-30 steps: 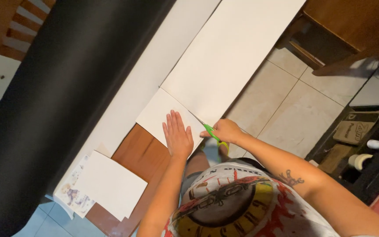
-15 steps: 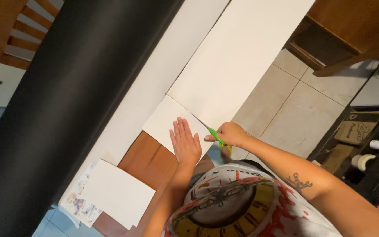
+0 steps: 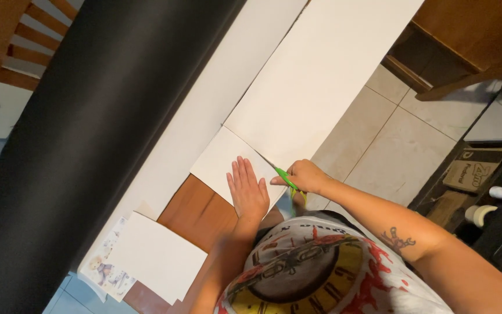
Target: Cutting a long strip of white paper into smaller rectangular pieces using scissors on a work surface.
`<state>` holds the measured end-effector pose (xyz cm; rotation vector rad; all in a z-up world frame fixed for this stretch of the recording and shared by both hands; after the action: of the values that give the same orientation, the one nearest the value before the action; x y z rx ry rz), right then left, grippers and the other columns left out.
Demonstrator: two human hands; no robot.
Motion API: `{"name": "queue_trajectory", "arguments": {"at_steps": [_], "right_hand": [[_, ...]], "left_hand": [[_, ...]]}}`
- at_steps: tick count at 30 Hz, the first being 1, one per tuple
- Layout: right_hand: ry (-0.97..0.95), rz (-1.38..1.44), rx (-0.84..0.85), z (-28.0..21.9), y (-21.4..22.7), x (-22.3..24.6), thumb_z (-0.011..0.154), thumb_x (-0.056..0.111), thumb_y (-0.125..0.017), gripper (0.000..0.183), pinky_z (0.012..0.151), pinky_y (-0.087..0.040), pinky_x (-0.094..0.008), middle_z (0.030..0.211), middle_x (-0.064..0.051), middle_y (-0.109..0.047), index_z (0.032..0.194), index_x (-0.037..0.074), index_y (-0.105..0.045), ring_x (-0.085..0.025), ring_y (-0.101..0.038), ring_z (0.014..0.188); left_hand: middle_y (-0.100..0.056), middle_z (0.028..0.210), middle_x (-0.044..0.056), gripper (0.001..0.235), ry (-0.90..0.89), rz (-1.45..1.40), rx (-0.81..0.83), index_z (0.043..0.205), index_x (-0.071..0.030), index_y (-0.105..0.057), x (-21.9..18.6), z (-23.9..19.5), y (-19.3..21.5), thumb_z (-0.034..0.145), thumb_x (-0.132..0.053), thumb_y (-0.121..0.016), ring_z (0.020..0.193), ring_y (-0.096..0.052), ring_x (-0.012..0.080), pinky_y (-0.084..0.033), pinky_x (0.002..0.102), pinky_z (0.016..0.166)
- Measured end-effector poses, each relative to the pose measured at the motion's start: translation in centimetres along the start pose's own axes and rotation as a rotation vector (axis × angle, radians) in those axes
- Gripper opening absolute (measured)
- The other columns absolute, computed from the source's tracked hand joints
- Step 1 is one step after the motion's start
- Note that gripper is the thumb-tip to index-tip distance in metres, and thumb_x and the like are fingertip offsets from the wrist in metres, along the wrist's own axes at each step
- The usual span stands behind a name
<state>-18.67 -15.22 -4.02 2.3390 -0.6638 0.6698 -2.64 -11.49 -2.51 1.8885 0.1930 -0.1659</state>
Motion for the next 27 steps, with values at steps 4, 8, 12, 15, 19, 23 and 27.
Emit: {"name": "queue_trajectory", "arguments": {"at_steps": [4,8,12,15,19,23,27], "right_hand": [[-0.021,0.086,-0.017,-0.8,0.5,1.5,0.073,0.034,-0.064,0.031,0.050,-0.054,-0.031,0.046,-0.008,-0.064,0.055,0.010,-0.070,-0.021,-0.066,0.042],[-0.057,-0.027,0.023,-2.0,1.4,4.0,0.072,0.044,-0.062,0.035,0.070,-0.057,-0.042,0.062,-0.015,-0.072,0.064,0.014,-0.078,-0.039,-0.075,0.076],[-0.049,0.013,-0.019,-1.0,1.1,3.3,0.068,0.037,-0.063,0.026,0.064,-0.056,-0.035,0.049,-0.005,-0.067,0.057,0.015,-0.073,-0.026,-0.072,0.057],[-0.038,0.083,-0.023,-0.6,0.4,2.5,0.071,0.033,-0.062,0.027,0.057,-0.054,-0.034,0.048,-0.008,-0.065,0.061,0.010,-0.075,-0.023,-0.068,0.047],[-0.040,0.058,-0.006,-1.0,1.0,4.0,0.071,0.034,-0.062,0.027,0.060,-0.055,-0.035,0.050,-0.007,-0.067,0.061,0.012,-0.075,-0.027,-0.071,0.055],[-0.079,-0.017,-0.017,-0.9,1.7,4.8,0.071,0.046,-0.063,0.035,0.068,-0.056,-0.039,0.061,-0.012,-0.072,0.069,0.016,-0.080,-0.034,-0.074,0.073],[-0.030,0.071,-0.044,-0.2,1.1,3.8,0.073,0.038,-0.063,0.031,0.063,-0.055,-0.034,0.053,-0.010,-0.069,0.067,0.011,-0.078,-0.028,-0.072,0.059]], "left_hand": [[-0.007,0.172,0.019,0.067,-0.009,-0.010,-0.034,0.163,-0.003,-0.011,0.3,0.0,-0.6,0.108,-0.038,-0.027,0.159,-0.004,0.0339,0.002,0.053,0.128],[-0.008,0.171,0.022,0.068,-0.032,0.001,-0.080,0.162,-0.001,-0.011,0.4,0.0,-0.9,0.107,-0.036,-0.031,0.159,-0.005,0.0351,0.001,0.054,0.127],[-0.009,0.170,0.023,0.069,-0.047,-0.010,-0.125,0.162,0.000,-0.011,0.5,0.0,-1.0,0.106,-0.035,-0.031,0.159,-0.007,0.0361,0.001,0.055,0.127],[-0.009,0.171,0.023,0.068,-0.038,-0.011,-0.105,0.162,-0.001,-0.012,0.4,0.0,-1.0,0.107,-0.038,-0.028,0.159,-0.007,0.0355,0.001,0.054,0.127],[-0.007,0.171,0.023,0.069,-0.049,-0.010,-0.110,0.162,0.000,-0.010,0.5,0.1,-1.3,0.107,-0.037,-0.029,0.159,-0.005,0.0359,0.001,0.055,0.127],[-0.007,0.170,0.024,0.068,-0.044,0.021,-0.103,0.162,0.000,-0.010,0.5,0.1,-1.4,0.107,-0.038,-0.026,0.159,-0.005,0.0357,0.001,0.055,0.127],[-0.009,0.170,0.024,0.068,-0.052,0.003,-0.125,0.161,0.001,-0.012,0.5,0.0,-1.1,0.108,-0.038,-0.026,0.159,-0.007,0.0360,0.001,0.055,0.128]]}}
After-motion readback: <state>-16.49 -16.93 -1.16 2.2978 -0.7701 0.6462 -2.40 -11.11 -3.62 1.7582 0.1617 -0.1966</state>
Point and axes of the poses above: each hand's wrist, its own z-axis towards the middle knuckle, its own y-axis out of the back of the hand, x = y × z, the point moved 9 cm from there along z, towards the middle knuckle
